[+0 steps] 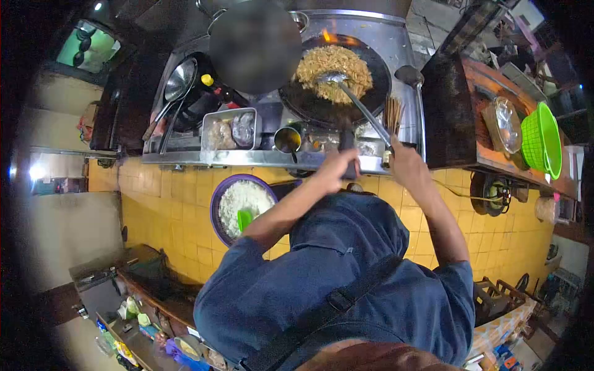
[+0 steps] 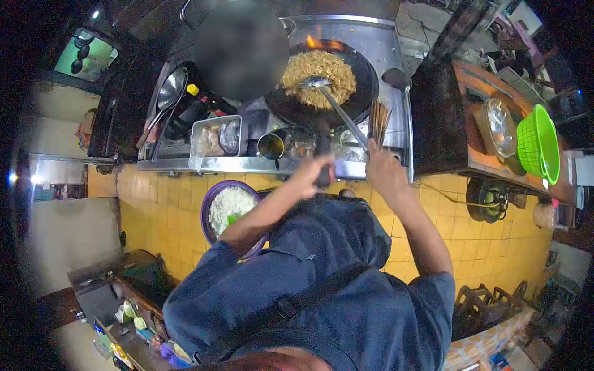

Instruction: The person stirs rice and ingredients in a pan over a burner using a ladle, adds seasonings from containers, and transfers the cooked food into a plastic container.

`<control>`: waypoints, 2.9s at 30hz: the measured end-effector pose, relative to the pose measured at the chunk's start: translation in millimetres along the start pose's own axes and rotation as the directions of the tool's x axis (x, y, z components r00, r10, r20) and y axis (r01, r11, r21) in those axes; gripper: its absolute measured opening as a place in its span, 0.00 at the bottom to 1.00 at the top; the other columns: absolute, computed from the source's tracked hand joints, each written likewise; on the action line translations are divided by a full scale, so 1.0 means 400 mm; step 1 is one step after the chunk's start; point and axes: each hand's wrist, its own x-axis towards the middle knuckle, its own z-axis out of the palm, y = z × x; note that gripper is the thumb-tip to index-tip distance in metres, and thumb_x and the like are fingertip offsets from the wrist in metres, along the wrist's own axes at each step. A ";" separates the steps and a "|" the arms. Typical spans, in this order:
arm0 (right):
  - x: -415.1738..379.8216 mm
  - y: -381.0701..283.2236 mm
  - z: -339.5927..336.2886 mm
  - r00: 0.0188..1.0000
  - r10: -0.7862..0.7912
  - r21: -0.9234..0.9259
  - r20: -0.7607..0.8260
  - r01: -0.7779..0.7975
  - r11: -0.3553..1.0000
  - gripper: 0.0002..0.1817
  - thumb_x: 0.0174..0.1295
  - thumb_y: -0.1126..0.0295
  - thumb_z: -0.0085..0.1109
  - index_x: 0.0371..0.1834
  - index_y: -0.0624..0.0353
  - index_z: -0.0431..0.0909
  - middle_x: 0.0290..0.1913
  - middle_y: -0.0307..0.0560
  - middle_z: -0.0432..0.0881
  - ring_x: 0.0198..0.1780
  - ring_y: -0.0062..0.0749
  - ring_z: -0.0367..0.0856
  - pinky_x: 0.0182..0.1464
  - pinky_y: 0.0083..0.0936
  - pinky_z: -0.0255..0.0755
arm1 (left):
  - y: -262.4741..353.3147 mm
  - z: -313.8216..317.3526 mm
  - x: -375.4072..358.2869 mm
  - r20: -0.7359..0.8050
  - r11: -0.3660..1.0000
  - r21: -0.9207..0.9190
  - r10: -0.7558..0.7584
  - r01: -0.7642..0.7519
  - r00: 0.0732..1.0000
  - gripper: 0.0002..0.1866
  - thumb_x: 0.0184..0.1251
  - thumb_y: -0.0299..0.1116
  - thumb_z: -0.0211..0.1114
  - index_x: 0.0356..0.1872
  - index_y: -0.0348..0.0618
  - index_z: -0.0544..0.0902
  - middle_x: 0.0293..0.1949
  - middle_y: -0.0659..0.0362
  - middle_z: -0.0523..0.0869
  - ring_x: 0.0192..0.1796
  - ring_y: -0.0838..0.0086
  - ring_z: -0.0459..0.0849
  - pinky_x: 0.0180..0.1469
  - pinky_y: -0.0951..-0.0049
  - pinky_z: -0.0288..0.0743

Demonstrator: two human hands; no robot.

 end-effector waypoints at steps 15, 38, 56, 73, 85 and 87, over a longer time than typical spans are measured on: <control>-0.014 0.021 -0.131 0.994 -0.015 0.104 -0.106 0.026 0.994 0.24 0.57 0.68 0.53 0.58 0.61 0.66 0.29 0.63 0.79 0.32 0.56 0.80 0.34 0.42 0.74 | -0.003 -0.019 -0.057 0.075 0.993 -0.075 -0.090 0.095 0.993 0.09 0.60 0.33 0.59 0.23 0.40 0.75 0.18 0.59 0.76 0.18 0.73 0.75 0.22 0.71 0.72; 0.182 -0.050 0.254 0.924 0.285 0.280 -0.254 -0.212 0.936 0.19 0.59 0.68 0.48 0.53 0.64 0.66 0.27 0.63 0.78 0.32 0.60 0.79 0.37 0.50 0.72 | -0.083 -0.256 0.171 -0.097 0.814 0.512 0.372 -0.274 0.923 0.20 0.65 0.45 0.57 0.48 0.40 0.72 0.29 0.59 0.80 0.21 0.77 0.77 0.20 0.78 0.73; 0.028 -0.128 0.231 0.964 0.226 0.875 0.143 -0.230 0.426 0.22 0.69 0.58 0.38 0.60 0.60 0.55 0.15 0.40 0.66 0.10 0.25 0.65 0.12 0.24 0.60 | -0.121 -0.115 0.116 0.011 0.887 0.322 0.346 -0.331 0.938 0.21 0.65 0.48 0.56 0.41 0.36 0.76 0.32 0.58 0.82 0.26 0.78 0.77 0.27 0.75 0.69; 0.036 0.232 0.726 0.807 -0.589 0.052 0.042 0.587 0.808 0.16 0.56 0.64 0.53 0.43 0.64 0.76 0.40 0.58 0.80 0.44 0.55 0.77 0.49 0.40 0.71 | -0.357 -0.003 -0.266 -0.464 0.863 0.000 0.447 -0.505 0.765 0.09 0.62 0.32 0.57 0.33 0.42 0.66 0.15 0.61 0.72 0.13 0.78 0.72 0.12 0.77 0.65; 0.069 0.292 0.836 0.652 -0.240 -0.169 0.720 0.499 0.850 0.30 0.51 0.61 0.59 0.56 0.65 0.64 0.50 0.59 0.74 0.47 0.49 0.77 0.44 0.43 0.73 | -0.774 0.181 -0.535 -0.857 0.661 -0.197 0.242 -0.724 0.455 0.11 0.60 0.34 0.60 0.32 0.44 0.66 0.15 0.65 0.68 0.14 0.82 0.67 0.13 0.78 0.64; 0.073 0.229 0.807 0.346 0.188 -0.315 0.919 0.359 0.878 0.33 0.50 0.61 0.60 0.58 0.65 0.62 0.52 0.59 0.73 0.47 0.48 0.77 0.43 0.44 0.73 | -0.845 0.210 -0.580 -0.883 0.453 -0.314 0.182 -0.834 0.432 0.10 0.62 0.31 0.58 0.32 0.45 0.64 0.14 0.63 0.68 0.12 0.82 0.66 0.10 0.79 0.61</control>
